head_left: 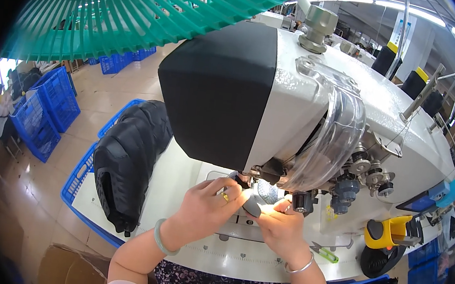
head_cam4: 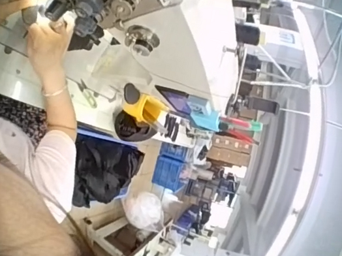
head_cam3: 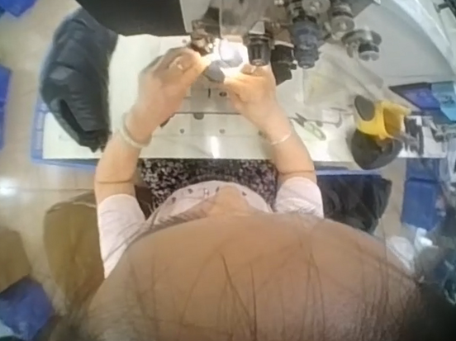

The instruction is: Stitching components of a shoe upper using an industrial sewing machine.

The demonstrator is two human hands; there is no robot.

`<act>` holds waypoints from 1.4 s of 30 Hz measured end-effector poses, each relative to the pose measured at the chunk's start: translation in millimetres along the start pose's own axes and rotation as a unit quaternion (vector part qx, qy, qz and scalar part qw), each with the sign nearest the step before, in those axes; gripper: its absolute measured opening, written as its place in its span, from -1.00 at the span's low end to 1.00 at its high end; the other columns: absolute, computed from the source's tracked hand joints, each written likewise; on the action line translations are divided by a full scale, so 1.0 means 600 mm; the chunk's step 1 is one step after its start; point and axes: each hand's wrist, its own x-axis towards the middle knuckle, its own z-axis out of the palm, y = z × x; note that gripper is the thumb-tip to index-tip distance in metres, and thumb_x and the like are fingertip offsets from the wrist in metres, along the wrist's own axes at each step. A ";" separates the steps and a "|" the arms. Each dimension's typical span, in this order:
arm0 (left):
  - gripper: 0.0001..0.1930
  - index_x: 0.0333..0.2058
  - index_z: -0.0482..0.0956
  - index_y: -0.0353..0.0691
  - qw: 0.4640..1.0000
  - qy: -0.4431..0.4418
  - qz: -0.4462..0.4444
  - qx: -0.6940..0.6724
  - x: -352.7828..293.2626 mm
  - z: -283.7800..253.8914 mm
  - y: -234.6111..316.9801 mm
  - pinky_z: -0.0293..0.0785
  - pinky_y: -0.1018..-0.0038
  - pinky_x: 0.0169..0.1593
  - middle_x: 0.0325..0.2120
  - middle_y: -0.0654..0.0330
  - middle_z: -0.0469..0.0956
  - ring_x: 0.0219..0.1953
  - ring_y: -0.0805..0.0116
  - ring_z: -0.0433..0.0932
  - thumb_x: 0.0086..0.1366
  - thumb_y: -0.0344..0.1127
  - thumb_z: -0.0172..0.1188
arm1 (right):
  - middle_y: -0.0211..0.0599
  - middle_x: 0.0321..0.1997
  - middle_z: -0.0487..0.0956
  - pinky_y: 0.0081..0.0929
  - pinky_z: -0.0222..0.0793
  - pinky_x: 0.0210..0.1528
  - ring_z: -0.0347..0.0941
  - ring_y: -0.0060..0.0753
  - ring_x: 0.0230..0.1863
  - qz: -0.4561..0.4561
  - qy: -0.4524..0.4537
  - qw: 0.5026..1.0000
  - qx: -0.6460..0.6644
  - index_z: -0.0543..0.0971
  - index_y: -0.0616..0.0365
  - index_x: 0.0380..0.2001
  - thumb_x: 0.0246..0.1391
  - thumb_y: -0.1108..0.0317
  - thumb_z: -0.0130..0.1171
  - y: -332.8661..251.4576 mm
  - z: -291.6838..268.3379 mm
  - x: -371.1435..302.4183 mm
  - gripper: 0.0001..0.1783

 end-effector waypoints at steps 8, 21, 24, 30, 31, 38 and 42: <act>-0.73 -0.32 0.57 -0.23 1.000 -0.004 -0.009 0.008 0.000 0.002 0.007 0.57 0.47 -0.27 -0.34 0.28 0.47 -0.15 0.31 0.53 -0.10 -0.40 0.18 | -0.58 -0.52 0.62 -0.56 0.34 -0.47 0.39 -0.48 -0.54 -0.011 0.039 0.999 0.005 0.66 -0.05 -0.51 -0.32 0.53 0.37 -0.007 -0.001 0.008 -0.78; -0.67 -0.27 0.57 -0.26 0.999 -0.007 -0.015 0.036 -0.002 0.010 0.008 0.61 0.41 -0.24 -0.19 0.17 0.51 -0.10 0.21 0.53 -0.12 -0.44 0.17 | -0.64 -0.31 0.65 -0.48 0.32 -0.32 0.46 -0.50 -0.26 -0.014 0.045 0.998 -0.033 0.66 -0.04 -0.44 -0.27 0.52 0.35 -0.003 0.007 -0.008 -0.77; -0.67 -0.26 0.59 -0.26 1.000 0.019 0.010 0.012 0.001 0.007 0.004 0.60 0.38 -0.24 -0.22 0.17 0.56 -0.19 0.22 0.57 -0.12 -0.45 0.22 | -0.64 -0.30 0.65 -0.46 0.28 -0.26 0.47 -0.51 -0.23 -0.010 0.050 0.998 -0.039 0.67 -0.05 -0.42 -0.26 0.49 0.36 -0.005 0.007 -0.011 -0.76; -0.69 -0.29 0.63 -0.24 0.975 0.046 -0.179 -0.124 -0.006 0.020 0.008 0.56 0.43 -0.33 -0.35 0.21 0.62 -0.40 0.24 0.60 -0.11 -0.50 0.28 | -0.63 -0.31 0.65 -0.45 0.23 -0.20 0.46 -0.54 -0.24 -0.023 0.058 0.997 -0.046 0.65 -0.04 -0.47 -0.27 0.49 0.36 -0.015 0.017 -0.003 -0.80; -0.70 -0.29 0.63 -0.24 0.985 0.065 -0.139 -0.078 -0.008 0.023 0.016 0.57 0.44 -0.33 -0.34 0.21 0.62 -0.38 0.24 0.60 -0.11 -0.50 0.26 | -0.63 -0.31 0.65 -0.45 0.23 -0.20 0.46 -0.54 -0.24 -0.022 0.058 0.997 -0.047 0.65 -0.04 -0.47 -0.27 0.49 0.36 -0.014 0.016 -0.004 -0.80; -0.69 -0.27 0.60 -0.23 0.996 0.062 -0.053 0.024 -0.014 0.026 0.024 0.57 0.48 -0.27 -0.22 0.22 0.57 -0.18 0.31 0.58 -0.09 -0.46 0.20 | -0.60 -0.33 0.64 -0.37 0.22 -0.17 0.46 -0.52 -0.24 -0.002 0.037 0.998 -0.054 0.64 -0.03 -0.51 -0.29 0.47 0.39 -0.015 0.016 -0.014 -0.81; -0.68 -0.25 0.59 -0.25 0.997 0.049 -0.056 0.012 -0.010 0.024 0.023 0.57 0.47 -0.23 -0.20 0.20 0.55 -0.16 0.29 0.57 -0.08 -0.45 0.19 | -0.58 -0.26 0.66 -0.36 0.22 -0.11 0.46 -0.51 -0.21 0.006 0.042 0.997 -0.059 0.67 -0.03 -0.43 -0.29 0.42 0.42 -0.019 0.020 -0.013 -0.77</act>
